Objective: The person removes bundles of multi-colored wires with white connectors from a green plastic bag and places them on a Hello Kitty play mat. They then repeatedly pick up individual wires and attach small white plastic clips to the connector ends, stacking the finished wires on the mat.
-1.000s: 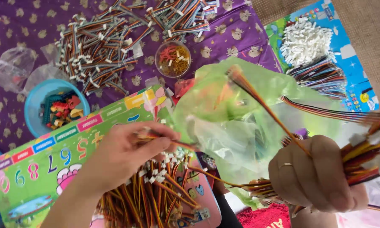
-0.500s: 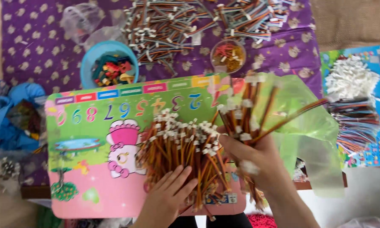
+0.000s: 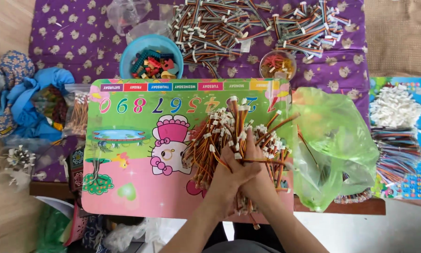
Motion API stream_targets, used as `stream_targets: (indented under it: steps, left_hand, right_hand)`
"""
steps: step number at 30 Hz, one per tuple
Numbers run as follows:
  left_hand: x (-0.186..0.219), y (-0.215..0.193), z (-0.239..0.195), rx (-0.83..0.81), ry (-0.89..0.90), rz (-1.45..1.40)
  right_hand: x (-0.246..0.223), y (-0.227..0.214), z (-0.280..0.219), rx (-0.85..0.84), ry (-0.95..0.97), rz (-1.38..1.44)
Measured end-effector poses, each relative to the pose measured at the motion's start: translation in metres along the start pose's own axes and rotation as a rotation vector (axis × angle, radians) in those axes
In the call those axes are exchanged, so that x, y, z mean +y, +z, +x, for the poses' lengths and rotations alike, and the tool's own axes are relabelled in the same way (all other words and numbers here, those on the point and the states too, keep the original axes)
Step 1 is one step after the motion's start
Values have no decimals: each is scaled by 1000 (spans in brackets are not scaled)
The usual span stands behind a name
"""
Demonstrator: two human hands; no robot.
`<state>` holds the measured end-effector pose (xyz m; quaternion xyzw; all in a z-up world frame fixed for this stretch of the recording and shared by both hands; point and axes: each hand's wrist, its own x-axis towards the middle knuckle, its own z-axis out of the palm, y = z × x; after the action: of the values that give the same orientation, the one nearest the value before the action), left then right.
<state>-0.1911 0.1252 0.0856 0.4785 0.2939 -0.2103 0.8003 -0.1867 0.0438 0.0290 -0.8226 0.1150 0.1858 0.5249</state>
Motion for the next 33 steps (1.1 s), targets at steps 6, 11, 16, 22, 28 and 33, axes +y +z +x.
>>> stream_targets:
  steps: [6,11,16,22,28,33]
  left_hand:
    - [17,-10,15,6,-107,-42]
    - [7,-31,46,223,-108,207]
    - [-5,-39,52,125,145,1013]
    - [-22,-58,43,79,459,1338]
    - [2,-91,26,58,602,1336]
    - [-3,-128,48,244,480,1442]
  right_hand:
    - [-25,-1,-11,-116,39,-314]
    - [-13,3,-26,-327,-72,-210]
    - [-7,-44,-52,-128,137,-15]
    - [51,-65,-75,398,431,108]
    - [55,-40,-75,453,607,401]
    - [28,-31,-60,439,604,425]
